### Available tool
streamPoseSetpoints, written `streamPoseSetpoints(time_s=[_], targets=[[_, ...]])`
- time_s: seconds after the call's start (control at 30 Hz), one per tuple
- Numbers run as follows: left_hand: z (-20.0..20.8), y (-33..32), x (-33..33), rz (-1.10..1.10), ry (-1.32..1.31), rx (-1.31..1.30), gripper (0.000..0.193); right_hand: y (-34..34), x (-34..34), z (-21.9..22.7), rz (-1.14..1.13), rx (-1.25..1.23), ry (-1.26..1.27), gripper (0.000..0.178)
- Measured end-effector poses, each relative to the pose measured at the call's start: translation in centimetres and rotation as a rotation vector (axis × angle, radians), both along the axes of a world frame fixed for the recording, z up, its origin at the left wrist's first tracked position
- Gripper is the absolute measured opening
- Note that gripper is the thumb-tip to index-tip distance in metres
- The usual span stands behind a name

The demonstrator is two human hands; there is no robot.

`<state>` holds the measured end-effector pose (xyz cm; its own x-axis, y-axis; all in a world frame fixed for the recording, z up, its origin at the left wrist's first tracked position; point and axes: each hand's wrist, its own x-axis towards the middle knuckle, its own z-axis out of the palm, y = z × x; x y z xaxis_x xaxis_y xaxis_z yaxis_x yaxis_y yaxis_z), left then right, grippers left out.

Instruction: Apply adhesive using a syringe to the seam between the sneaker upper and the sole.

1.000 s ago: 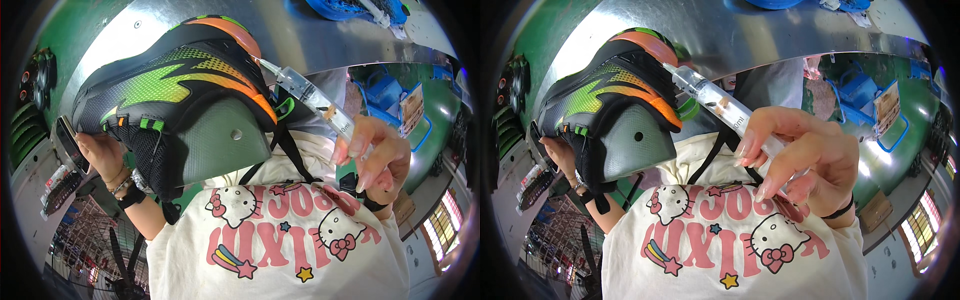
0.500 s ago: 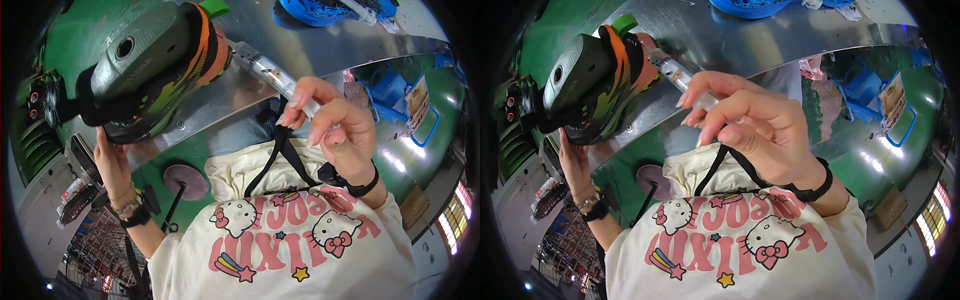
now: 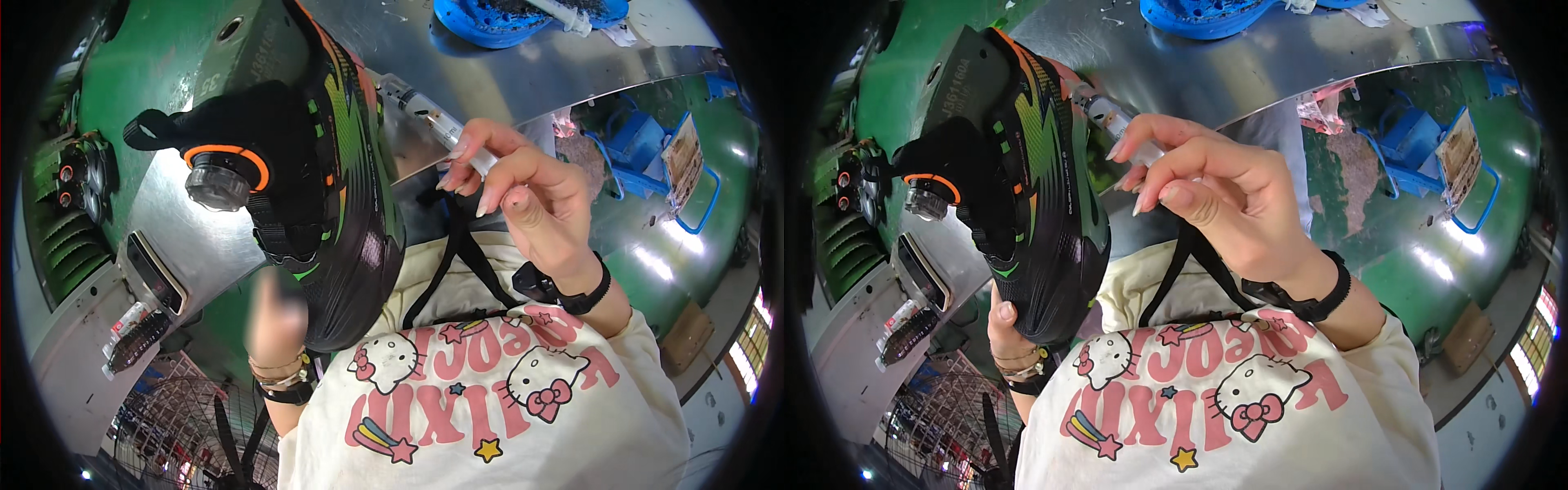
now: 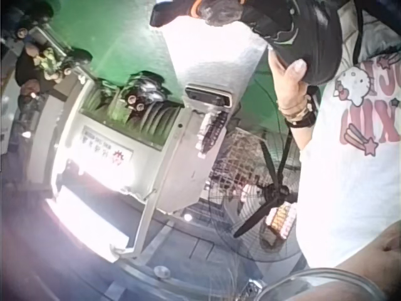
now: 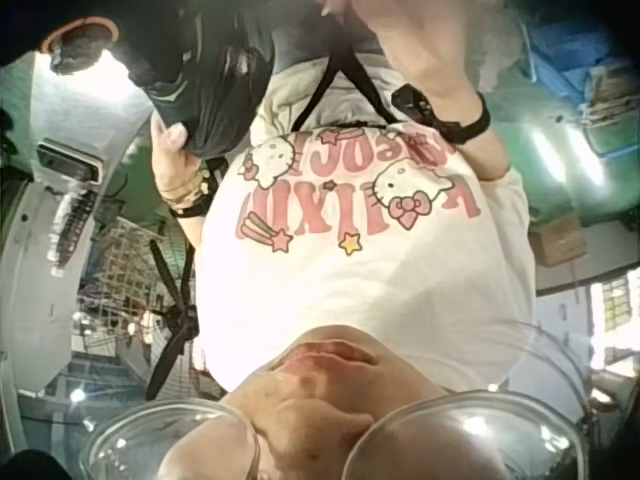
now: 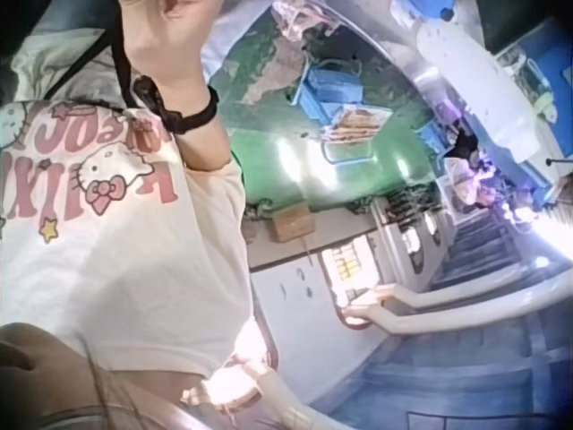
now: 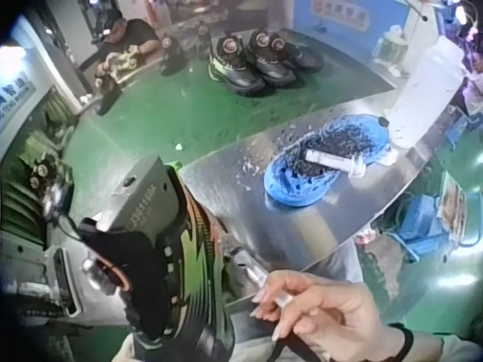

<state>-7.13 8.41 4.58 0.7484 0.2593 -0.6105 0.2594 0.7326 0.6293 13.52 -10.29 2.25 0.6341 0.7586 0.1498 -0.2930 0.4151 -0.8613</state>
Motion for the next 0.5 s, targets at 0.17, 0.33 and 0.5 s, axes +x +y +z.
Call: streamPoseSetpoints(time_s=[0.17,0.33,0.5], targets=[[0.9,-1.1,1.0,0.114,-0.02,-0.062,0.076,0.1,0.0,0.5,0.013,0.024,0.008,0.017],[0.8,-1.4,0.9,0.153,-0.012,-0.088,0.076,0.0,-0.1,0.7,0.022,0.032,0.027,0.019],[0.7,-1.6,0.7,0.175,-0.012,-0.096,0.078,-0.5,-0.1,0.7,0.036,0.016,0.027,0.022]])
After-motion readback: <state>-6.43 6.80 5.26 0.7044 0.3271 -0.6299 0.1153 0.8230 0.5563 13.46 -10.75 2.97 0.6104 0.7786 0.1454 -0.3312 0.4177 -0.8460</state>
